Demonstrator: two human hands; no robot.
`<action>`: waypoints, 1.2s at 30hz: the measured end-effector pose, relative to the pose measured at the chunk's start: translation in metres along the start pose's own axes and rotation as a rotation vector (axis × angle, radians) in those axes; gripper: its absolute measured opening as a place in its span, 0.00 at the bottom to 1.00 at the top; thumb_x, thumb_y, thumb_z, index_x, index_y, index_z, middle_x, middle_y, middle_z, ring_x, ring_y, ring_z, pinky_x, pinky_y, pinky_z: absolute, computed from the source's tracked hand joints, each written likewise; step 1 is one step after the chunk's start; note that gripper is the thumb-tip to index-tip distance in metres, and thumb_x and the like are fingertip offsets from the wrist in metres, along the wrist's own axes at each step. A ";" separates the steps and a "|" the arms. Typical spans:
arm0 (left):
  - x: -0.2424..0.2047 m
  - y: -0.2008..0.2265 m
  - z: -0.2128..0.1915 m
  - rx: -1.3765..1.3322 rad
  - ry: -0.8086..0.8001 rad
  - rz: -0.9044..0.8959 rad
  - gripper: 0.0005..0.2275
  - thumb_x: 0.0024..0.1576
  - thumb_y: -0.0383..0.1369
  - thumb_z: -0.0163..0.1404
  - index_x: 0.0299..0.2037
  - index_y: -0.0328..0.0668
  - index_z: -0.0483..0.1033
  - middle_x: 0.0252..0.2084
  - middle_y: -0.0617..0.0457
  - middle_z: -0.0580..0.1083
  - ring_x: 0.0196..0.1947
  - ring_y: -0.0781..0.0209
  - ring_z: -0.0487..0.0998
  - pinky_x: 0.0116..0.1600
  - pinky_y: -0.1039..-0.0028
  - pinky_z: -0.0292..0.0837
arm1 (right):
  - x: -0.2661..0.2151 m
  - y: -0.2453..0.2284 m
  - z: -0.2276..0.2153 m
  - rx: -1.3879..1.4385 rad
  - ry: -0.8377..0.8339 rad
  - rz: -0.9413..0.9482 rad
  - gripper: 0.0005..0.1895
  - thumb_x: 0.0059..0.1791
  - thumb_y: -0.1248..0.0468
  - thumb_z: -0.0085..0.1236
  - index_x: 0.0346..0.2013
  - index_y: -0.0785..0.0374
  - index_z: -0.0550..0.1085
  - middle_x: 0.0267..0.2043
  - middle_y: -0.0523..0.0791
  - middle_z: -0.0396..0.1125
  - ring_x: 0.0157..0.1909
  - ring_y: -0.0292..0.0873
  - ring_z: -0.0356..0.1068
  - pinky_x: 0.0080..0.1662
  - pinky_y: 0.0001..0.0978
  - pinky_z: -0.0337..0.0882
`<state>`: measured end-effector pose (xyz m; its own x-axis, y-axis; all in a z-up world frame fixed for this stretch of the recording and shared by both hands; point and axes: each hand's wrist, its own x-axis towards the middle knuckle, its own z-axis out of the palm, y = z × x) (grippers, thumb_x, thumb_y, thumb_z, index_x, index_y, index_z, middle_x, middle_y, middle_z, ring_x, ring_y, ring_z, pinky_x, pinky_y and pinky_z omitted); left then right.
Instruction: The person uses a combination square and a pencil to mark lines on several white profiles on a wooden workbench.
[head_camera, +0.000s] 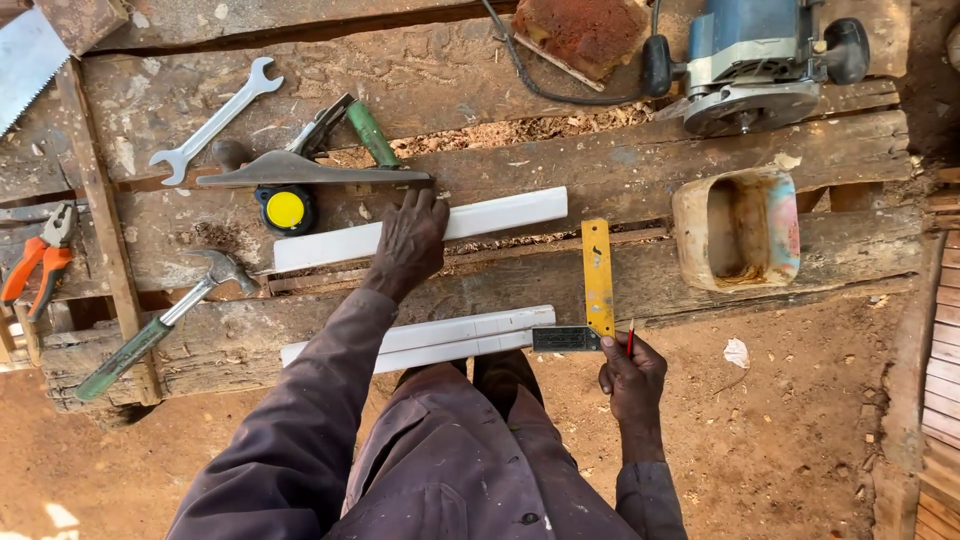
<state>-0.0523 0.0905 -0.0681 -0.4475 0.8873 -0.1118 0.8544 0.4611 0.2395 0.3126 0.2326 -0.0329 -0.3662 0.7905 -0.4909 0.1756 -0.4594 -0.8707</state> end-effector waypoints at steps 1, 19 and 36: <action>-0.003 0.004 0.006 0.034 0.042 -0.012 0.17 0.42 0.27 0.56 0.43 0.38 0.72 0.43 0.46 0.70 0.45 0.47 0.74 0.40 0.58 0.72 | 0.000 0.000 0.000 0.004 0.001 -0.005 0.06 0.50 0.70 0.61 0.38 0.72 0.78 0.10 0.41 0.45 0.09 0.32 0.48 0.15 0.24 0.58; -0.004 0.012 -0.051 0.033 -0.120 0.148 0.28 0.62 0.50 0.43 0.60 0.29 0.64 0.47 0.42 0.68 0.50 0.43 0.71 0.46 0.54 0.69 | -0.002 0.008 -0.008 0.020 -0.008 -0.026 0.05 0.50 0.70 0.61 0.36 0.72 0.78 0.10 0.40 0.43 0.08 0.31 0.47 0.14 0.24 0.58; -0.032 0.038 -0.024 -0.027 0.050 0.058 0.33 0.42 0.47 0.68 0.51 0.37 0.67 0.45 0.48 0.64 0.48 0.48 0.69 0.51 0.62 0.62 | -0.008 -0.003 -0.010 0.024 0.029 -0.029 0.06 0.49 0.70 0.61 0.37 0.72 0.78 0.10 0.40 0.43 0.09 0.31 0.47 0.15 0.24 0.58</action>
<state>-0.0120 0.0796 -0.0322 -0.4106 0.9106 -0.0483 0.8723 0.4076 0.2701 0.3242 0.2321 -0.0265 -0.3445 0.8147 -0.4664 0.1428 -0.4456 -0.8838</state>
